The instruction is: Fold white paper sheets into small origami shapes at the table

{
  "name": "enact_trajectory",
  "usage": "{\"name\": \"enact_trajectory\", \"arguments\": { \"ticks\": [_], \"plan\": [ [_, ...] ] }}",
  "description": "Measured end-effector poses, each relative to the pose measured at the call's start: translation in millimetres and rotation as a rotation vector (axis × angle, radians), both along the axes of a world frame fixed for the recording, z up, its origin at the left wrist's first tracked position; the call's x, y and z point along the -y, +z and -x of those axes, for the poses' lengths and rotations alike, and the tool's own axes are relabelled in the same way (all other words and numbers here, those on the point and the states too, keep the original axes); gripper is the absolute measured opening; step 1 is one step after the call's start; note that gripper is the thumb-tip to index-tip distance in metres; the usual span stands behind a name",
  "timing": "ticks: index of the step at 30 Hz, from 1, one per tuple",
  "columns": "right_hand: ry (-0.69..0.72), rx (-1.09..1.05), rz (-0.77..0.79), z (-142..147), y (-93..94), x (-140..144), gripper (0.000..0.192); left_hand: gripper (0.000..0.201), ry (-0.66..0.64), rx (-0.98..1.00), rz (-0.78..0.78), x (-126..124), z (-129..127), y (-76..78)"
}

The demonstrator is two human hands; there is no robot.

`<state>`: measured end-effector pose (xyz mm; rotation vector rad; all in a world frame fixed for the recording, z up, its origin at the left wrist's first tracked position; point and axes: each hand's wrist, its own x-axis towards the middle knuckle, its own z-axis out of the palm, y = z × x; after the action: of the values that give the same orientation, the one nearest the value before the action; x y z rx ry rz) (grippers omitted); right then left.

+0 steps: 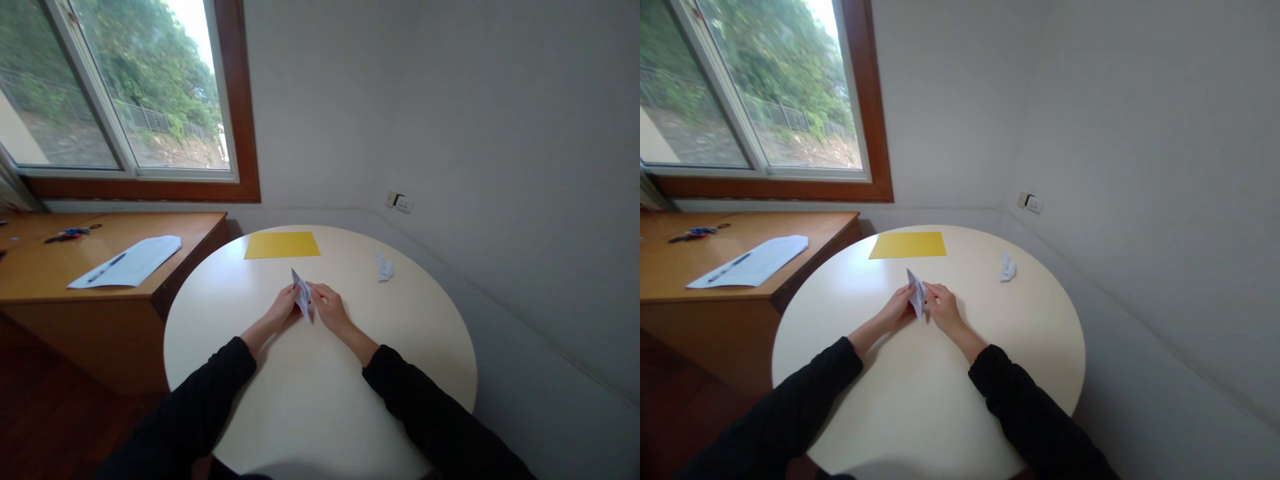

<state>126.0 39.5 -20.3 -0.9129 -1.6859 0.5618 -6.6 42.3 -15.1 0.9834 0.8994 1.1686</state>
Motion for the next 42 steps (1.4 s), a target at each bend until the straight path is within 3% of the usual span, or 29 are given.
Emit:
{"name": "enact_trajectory", "arguments": {
  "ticks": [7, 14, 22, 28, 31, 36, 42],
  "plan": [
    [-0.001, 0.053, -0.038, 0, -1.8, 1, 0.029, 0.044, -0.109, 0.042, -0.008, 1, -1, -0.8],
    [-0.026, 0.119, -0.107, 2, -3.4, 2, 0.029, 0.046, -0.198, 0.052, -0.032, 2, -1, 0.5],
    [-0.027, 0.328, -0.179, 6, -5.9, 8, 0.027, 0.038, -0.173, 0.184, 0.004, 6, -1, 4.3],
    [0.010, 0.482, -0.147, 7, -10.3, 10, 0.049, 0.035, -0.138, 0.246, 0.058, 3, 1, 2.0],
    [0.016, 0.406, -0.084, 7, -12.5, 7, 0.044, 0.032, -0.107, 0.265, 0.074, 2, 1, 2.6],
    [0.034, 0.076, 0.040, 4, -12.4, 0, 0.035, 0.023, -0.074, 0.238, 0.036, 6, 1, 10.5],
    [0.051, -0.195, 0.290, 0, -15.5, -10, 0.029, 0.022, 0.022, 0.124, -0.043, 10, 2, 15.1]
  ]
}}
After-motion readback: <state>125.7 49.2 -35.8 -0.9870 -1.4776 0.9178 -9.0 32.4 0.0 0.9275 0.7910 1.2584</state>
